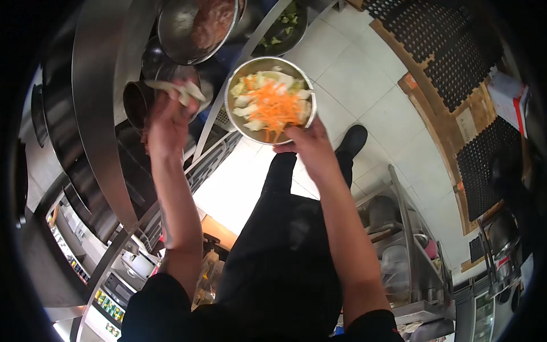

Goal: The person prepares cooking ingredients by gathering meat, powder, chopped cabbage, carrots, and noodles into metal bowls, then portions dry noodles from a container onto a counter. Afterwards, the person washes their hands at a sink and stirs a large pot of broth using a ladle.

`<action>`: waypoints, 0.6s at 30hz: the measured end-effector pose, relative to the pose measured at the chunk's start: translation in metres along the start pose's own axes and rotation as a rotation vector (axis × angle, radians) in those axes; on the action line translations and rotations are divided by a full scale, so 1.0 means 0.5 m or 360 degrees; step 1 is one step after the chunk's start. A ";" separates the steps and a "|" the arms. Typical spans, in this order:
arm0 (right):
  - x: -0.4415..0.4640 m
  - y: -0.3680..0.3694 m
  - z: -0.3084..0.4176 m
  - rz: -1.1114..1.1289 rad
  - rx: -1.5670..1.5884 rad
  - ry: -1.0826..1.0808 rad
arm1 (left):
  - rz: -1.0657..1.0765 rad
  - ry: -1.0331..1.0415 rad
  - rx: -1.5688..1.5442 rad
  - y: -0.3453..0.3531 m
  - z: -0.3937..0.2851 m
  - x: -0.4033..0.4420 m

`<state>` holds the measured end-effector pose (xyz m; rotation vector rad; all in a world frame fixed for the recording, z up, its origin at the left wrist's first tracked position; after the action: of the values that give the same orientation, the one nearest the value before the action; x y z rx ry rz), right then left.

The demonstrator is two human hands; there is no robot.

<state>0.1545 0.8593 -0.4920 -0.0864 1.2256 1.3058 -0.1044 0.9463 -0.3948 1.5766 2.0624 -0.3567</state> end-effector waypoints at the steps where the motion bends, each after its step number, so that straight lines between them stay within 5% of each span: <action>1: 0.001 0.012 -0.001 0.0008 0.0019 0.0009 | 0.0055 -0.0114 0.0122 0.030 0.013 -0.034; 7: -0.008 0.043 0.019 0.0118 -0.0087 0.0014 | 0.0344 -0.0095 0.0525 0.113 0.070 -0.109; 18: -0.029 0.035 0.011 0.0156 -0.0083 0.0065 | 0.0102 0.0240 0.0617 0.107 0.058 -0.152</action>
<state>0.1479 0.8591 -0.4696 -0.0917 1.2432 1.4275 -0.0319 0.8854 -0.3723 1.9422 2.1420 -0.6649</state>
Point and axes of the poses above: each hand's wrist, its own x-axis towards the middle knuckle, its own y-axis out of the palm, z = x × y, the point moved 3 cm from there along x, towards the middle knuckle, and after that the axes turned 3 degrees about -y, right-handed, at the moved point
